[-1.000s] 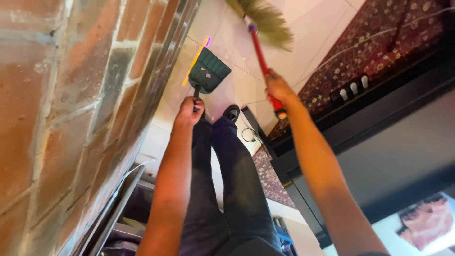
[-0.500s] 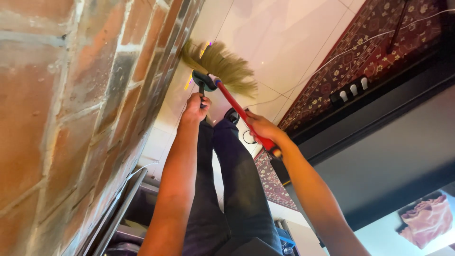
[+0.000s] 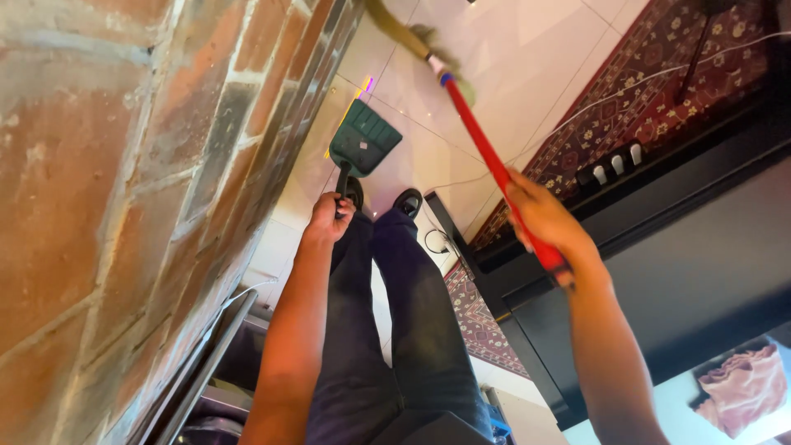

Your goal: Sweeping debris off the floor into a dustpan.

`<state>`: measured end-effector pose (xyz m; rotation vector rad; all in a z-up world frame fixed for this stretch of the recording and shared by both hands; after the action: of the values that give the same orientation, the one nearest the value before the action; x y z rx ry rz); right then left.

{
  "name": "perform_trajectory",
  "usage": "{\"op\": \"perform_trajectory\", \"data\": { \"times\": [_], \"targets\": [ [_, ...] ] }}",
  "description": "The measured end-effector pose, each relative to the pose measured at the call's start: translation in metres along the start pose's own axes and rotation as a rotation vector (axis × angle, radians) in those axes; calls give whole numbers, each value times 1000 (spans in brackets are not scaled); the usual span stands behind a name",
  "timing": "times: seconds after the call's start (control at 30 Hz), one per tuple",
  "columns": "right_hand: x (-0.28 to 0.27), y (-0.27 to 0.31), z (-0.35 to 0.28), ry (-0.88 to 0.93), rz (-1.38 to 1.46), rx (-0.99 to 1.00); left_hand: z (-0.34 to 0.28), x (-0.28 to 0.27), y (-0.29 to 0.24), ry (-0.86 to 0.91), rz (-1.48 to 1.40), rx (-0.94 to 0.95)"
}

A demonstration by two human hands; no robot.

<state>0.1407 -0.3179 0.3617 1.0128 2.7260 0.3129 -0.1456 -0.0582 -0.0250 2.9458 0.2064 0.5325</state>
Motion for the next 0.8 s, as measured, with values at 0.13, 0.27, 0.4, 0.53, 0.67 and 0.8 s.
{"op": "perform_trajectory", "data": {
  "times": [0.13,0.27,0.4,0.53,0.67,0.8],
  "targets": [
    [14,-6,110,-34,-11,-65,11,2,10,-47,26,73],
    [45,-38,213,-59,-119,-42,23,6,18,-87,85,193],
    [91,-86,250,48,-87,47,43,6,18,-49,9,128],
    [114,-120,202,112,8,87,51,3,17,-13,-39,71],
    [128,-125,110,178,23,87,46,-20,12,58,36,95],
    [128,-133,24,180,49,146,11,-49,17,37,27,33]
  ]
}}
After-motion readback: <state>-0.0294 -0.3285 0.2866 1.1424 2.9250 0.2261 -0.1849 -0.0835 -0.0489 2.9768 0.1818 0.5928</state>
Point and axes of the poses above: each hand's wrist, its own z-axis towards the middle knuckle, its own x-axis out of the palm, y = z × x, the point moved 3 cm from there along z, towards the middle knuckle, and after that the axes turned 6 degrees about x, right-handed, at the moved point
